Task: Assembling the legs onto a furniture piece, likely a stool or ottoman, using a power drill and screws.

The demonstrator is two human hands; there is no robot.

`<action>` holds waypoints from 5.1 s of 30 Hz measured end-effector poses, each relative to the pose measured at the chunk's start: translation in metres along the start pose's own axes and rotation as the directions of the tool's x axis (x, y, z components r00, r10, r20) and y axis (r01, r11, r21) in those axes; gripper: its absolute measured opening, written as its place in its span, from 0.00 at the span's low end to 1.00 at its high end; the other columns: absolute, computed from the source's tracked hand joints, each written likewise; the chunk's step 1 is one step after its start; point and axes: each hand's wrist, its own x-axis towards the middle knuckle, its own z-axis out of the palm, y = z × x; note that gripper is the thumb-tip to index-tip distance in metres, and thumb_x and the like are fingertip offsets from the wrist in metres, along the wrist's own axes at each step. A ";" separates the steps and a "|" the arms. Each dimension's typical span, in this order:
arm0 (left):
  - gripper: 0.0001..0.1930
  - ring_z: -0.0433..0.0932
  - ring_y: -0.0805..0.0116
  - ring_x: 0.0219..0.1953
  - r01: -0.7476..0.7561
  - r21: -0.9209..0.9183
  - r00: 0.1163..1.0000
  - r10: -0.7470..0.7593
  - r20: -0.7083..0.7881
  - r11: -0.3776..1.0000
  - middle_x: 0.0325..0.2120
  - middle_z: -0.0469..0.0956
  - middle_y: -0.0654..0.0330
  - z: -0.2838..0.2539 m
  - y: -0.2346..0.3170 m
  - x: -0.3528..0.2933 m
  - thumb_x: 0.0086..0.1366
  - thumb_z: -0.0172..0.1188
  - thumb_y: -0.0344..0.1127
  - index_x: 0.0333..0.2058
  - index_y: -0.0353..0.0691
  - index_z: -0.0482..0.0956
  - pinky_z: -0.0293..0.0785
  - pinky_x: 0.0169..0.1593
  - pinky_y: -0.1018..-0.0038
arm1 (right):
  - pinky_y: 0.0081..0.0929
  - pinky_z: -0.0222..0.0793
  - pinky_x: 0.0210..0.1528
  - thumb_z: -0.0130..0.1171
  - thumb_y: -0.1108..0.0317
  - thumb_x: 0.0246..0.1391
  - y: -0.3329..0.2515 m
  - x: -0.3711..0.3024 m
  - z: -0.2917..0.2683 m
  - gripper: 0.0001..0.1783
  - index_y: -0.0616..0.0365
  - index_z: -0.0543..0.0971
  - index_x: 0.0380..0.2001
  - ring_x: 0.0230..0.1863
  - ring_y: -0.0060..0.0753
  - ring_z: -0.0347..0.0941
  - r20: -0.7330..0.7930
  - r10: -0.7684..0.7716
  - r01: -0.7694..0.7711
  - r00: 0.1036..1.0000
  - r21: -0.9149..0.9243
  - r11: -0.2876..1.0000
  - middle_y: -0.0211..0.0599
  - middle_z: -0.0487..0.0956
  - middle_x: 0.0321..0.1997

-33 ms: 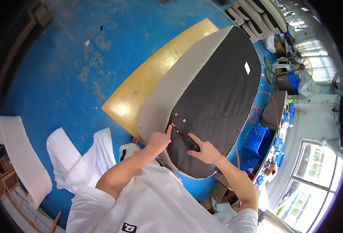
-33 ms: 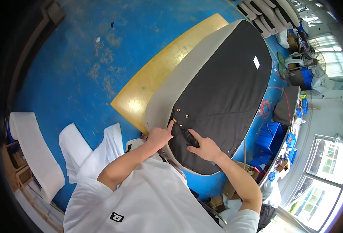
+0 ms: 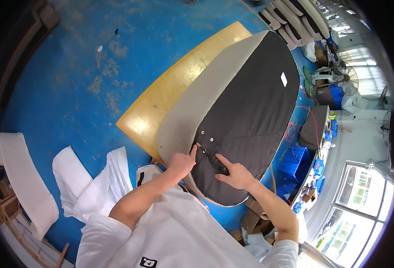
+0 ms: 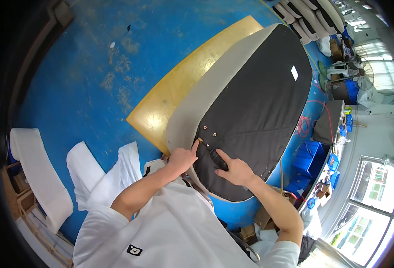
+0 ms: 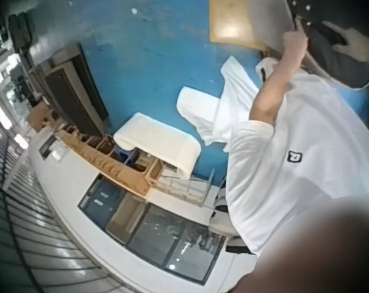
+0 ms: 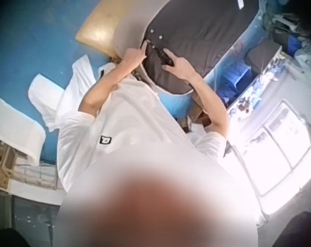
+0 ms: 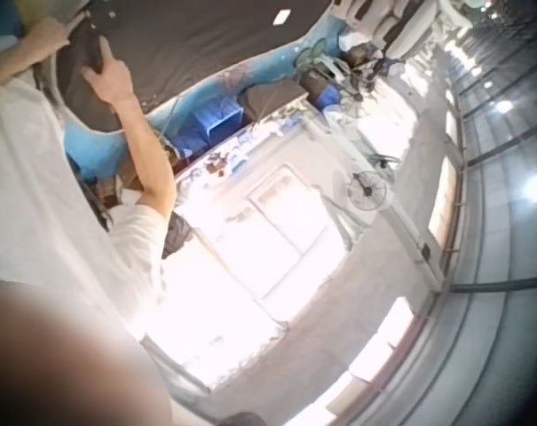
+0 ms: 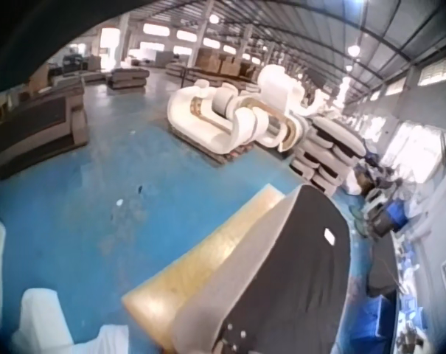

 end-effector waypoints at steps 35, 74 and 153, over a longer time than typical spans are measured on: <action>0.42 0.83 0.42 0.26 0.083 -0.762 0.997 -0.046 0.069 0.643 0.21 0.81 0.46 -0.028 0.025 0.023 0.65 0.63 0.47 0.67 0.35 0.49 0.78 0.32 0.50 | 0.43 0.76 0.38 0.60 0.54 0.58 -0.067 0.068 -0.060 0.40 0.56 0.62 0.70 0.33 0.55 0.82 0.292 0.130 -0.067 0.947 -0.218 0.974 0.58 0.83 0.32; 0.30 0.80 0.51 0.21 0.112 -0.961 0.984 -0.159 0.073 0.252 0.20 0.80 0.53 -0.014 0.020 0.007 0.69 0.61 0.46 0.61 0.39 0.59 0.76 0.29 0.57 | 0.42 0.75 0.45 0.62 0.49 0.57 -0.075 0.085 -0.066 0.42 0.57 0.63 0.70 0.40 0.53 0.82 0.340 0.192 -0.139 0.920 -0.174 0.975 0.55 0.83 0.38; 0.19 0.52 0.81 0.14 0.293 -0.090 0.777 0.182 0.603 -0.952 0.13 0.58 0.74 -0.023 0.033 0.030 0.75 0.55 0.49 0.34 0.37 0.79 0.46 0.21 0.77 | 0.47 0.75 0.35 0.62 0.47 0.59 -0.088 0.058 -0.084 0.43 0.51 0.57 0.70 0.31 0.59 0.81 0.433 0.272 -0.181 0.859 -0.241 0.954 0.56 0.81 0.28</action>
